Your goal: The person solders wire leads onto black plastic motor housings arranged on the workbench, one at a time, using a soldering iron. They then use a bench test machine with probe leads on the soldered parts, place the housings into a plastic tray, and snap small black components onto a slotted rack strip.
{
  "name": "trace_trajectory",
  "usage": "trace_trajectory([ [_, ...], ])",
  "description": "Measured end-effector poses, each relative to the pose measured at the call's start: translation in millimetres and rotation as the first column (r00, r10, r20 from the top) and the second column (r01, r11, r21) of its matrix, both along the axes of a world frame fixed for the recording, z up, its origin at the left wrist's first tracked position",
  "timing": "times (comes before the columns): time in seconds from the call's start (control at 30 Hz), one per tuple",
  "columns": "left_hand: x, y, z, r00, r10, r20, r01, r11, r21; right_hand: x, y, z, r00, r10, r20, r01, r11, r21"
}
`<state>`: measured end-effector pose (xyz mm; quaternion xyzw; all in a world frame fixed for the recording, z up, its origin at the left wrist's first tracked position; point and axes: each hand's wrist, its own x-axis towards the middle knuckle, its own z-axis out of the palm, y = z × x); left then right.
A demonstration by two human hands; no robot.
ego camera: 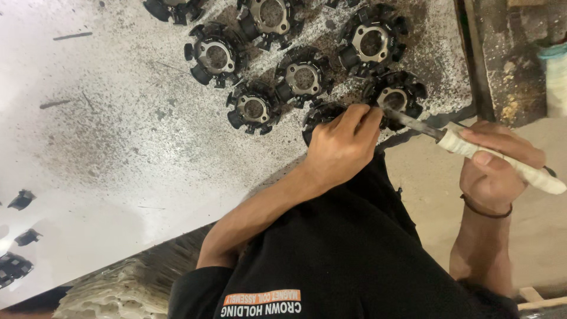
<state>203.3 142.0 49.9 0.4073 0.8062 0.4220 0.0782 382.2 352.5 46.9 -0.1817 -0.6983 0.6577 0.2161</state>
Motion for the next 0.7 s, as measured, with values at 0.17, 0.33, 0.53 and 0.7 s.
trace_trajectory([
  [0.17,-30.3,-1.8,56.4,0.994,-0.086,-0.068,0.076,0.987,-0.144,-3.1,14.3,5.7,0.997,-0.077,-0.029,0.078,0.996,0.045],
  [0.33,-71.5,-28.9,122.1,0.870,0.007,-0.493,0.063,0.990,0.125,-23.9,10.6,-14.9,0.971,-0.191,-0.147,0.183,0.981,-0.063],
  [0.53,-97.0,6.2,51.7,0.942,0.033,-0.334,-0.079,0.989,-0.125,-57.0,-5.2,-35.3,0.976,-0.147,-0.162,0.135,0.987,-0.082],
  [0.7,-80.9,2.1,9.2,0.962,0.059,-0.268,-0.089,0.991,-0.101,-68.0,-16.8,-32.5,0.964,-0.191,-0.183,0.181,0.981,-0.066],
])
